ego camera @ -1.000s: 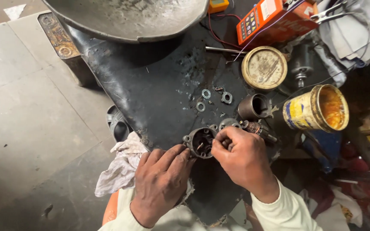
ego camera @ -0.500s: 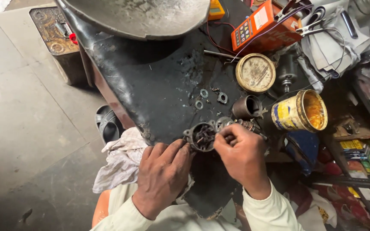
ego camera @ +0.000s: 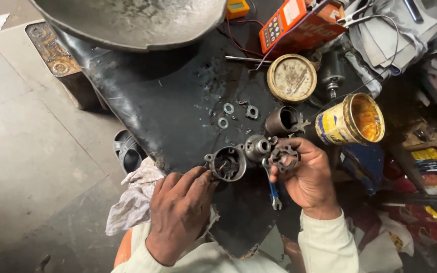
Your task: The person sits at a workbench in a motorcycle repair shop and works on a small mechanical component, fitting small parts and washers into a round metal housing by hand and pressing pieces together. They pick up loose washers and fittings from the bench and place them into the assembly, occasionally repositioning the housing.
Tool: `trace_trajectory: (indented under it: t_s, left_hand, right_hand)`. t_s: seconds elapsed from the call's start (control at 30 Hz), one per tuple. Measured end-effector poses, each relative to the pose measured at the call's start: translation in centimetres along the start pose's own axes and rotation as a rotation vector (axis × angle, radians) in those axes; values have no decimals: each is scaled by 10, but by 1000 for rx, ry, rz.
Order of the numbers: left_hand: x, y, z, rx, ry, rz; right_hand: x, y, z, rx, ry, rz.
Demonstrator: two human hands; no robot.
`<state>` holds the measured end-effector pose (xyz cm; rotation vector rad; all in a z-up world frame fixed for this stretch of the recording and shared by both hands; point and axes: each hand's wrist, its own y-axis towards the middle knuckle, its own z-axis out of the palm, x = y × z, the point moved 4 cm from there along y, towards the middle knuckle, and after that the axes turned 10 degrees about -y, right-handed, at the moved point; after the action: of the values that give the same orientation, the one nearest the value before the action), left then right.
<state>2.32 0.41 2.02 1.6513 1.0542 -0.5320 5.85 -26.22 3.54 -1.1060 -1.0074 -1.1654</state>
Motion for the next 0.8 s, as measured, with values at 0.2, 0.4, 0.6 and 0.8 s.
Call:
trace_trajectory:
  t_s: [0.2, 0.4, 0.6, 0.8]
  left_hand:
    - [5, -4, 7, -45, 72, -10]
    - [7, -2, 12, -29, 119, -79]
    - [7, 3, 8, 29, 101, -102]
    - [4, 9, 0, -1, 40, -117]
  right_hand:
    - [-14, 4, -4, 76, 284, 111]
    - [-23, 5, -9, 123, 342, 153]
    - [-19, 4, -2, 141, 247, 105]
    - [-16, 3, -7, 91, 97, 0]
